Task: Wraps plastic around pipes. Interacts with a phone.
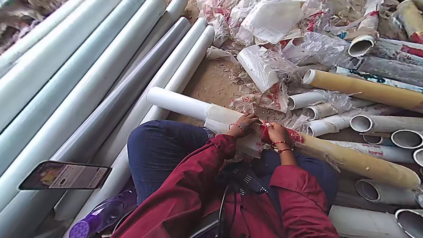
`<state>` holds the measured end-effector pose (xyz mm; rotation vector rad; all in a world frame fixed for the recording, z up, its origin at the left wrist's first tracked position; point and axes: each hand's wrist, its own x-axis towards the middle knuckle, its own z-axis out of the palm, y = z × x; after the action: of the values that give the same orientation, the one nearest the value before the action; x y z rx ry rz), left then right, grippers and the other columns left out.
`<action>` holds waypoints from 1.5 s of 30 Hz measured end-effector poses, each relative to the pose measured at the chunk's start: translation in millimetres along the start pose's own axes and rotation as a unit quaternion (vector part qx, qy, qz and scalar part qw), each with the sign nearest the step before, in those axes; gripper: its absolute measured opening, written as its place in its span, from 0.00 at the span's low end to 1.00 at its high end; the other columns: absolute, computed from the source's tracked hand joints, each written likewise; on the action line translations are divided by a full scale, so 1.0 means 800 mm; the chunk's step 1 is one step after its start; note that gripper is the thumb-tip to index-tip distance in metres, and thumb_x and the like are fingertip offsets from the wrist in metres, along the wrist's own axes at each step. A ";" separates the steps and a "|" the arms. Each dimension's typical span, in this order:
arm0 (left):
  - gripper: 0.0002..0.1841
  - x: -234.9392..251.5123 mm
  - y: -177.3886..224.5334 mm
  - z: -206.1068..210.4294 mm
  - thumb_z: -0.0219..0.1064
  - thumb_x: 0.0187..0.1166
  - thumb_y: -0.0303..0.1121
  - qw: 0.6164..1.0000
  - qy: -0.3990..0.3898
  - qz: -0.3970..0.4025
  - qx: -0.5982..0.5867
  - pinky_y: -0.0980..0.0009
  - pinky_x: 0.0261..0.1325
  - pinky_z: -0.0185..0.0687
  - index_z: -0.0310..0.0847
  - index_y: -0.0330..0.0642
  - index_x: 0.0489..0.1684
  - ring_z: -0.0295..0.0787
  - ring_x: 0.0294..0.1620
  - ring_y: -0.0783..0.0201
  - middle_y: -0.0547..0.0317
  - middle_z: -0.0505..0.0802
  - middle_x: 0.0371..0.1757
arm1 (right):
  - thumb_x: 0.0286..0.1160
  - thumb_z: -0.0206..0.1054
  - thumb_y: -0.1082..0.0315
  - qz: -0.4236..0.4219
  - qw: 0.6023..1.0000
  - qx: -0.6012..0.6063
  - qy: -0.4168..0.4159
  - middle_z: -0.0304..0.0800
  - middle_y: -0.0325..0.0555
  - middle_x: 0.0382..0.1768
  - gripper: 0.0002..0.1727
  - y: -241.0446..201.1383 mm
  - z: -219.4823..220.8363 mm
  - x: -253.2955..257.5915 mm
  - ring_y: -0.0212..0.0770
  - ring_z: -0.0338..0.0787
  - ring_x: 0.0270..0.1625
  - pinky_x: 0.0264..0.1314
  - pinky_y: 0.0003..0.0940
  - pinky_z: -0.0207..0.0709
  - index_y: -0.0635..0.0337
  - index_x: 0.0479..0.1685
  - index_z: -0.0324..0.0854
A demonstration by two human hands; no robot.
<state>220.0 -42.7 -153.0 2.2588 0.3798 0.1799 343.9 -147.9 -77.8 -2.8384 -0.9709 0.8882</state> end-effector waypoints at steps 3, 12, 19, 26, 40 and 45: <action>0.20 0.001 0.003 -0.003 0.77 0.72 0.27 1.000 -0.007 -0.008 0.000 0.49 0.89 0.56 0.87 0.37 0.64 0.77 0.78 0.44 0.44 0.89 0.69 | 0.94 0.48 0.64 0.009 0.999 -0.043 -0.008 0.88 0.62 0.67 0.21 -0.008 -0.003 -0.001 0.59 0.85 0.73 0.74 0.59 0.72 0.62 0.69 0.83; 0.25 -0.001 0.000 -0.001 0.80 0.68 0.27 1.000 0.014 0.011 0.009 0.49 0.86 0.62 0.85 0.37 0.67 0.77 0.78 0.41 0.40 0.88 0.69 | 0.91 0.53 0.67 -0.027 0.997 -0.033 -0.070 0.87 0.66 0.63 0.18 0.003 -0.013 0.008 0.60 0.84 0.70 0.73 0.59 0.70 0.70 0.59 0.85; 0.31 0.007 -0.001 -0.006 0.80 0.70 0.30 1.000 0.002 0.004 0.012 0.48 0.83 0.65 0.80 0.34 0.75 0.76 0.78 0.38 0.37 0.86 0.73 | 0.93 0.53 0.66 -0.034 0.994 0.068 -0.074 0.89 0.57 0.43 0.18 0.025 0.018 -0.009 0.48 0.85 0.45 0.56 0.50 0.74 0.69 0.53 0.86; 0.28 0.010 0.001 -0.011 0.78 0.72 0.32 1.000 -0.012 -0.004 0.011 0.50 0.84 0.64 0.82 0.37 0.74 0.76 0.78 0.41 0.39 0.85 0.73 | 0.94 0.49 0.63 0.021 1.000 0.019 0.011 0.88 0.65 0.63 0.21 0.003 0.009 -0.012 0.60 0.85 0.71 0.73 0.59 0.70 0.67 0.64 0.84; 0.28 0.011 -0.007 -0.008 0.80 0.70 0.32 1.000 -0.004 0.019 0.002 0.49 0.83 0.65 0.82 0.35 0.72 0.76 0.77 0.39 0.38 0.86 0.72 | 0.93 0.50 0.65 0.008 1.000 -0.020 0.019 0.89 0.67 0.60 0.19 -0.002 0.015 -0.017 0.61 0.86 0.68 0.71 0.60 0.71 0.69 0.60 0.85; 0.28 0.013 -0.004 -0.011 0.80 0.70 0.31 1.000 -0.013 0.006 -0.003 0.49 0.84 0.64 0.82 0.36 0.72 0.76 0.78 0.38 0.38 0.86 0.73 | 0.92 0.51 0.66 0.005 0.999 -0.025 0.027 0.90 0.67 0.57 0.19 -0.003 0.028 -0.033 0.62 0.87 0.66 0.68 0.60 0.73 0.70 0.57 0.85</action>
<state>226.6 -30.9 -149.3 2.2559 0.3521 0.1567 313.7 -164.3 -82.4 -2.8939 -0.9874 0.7957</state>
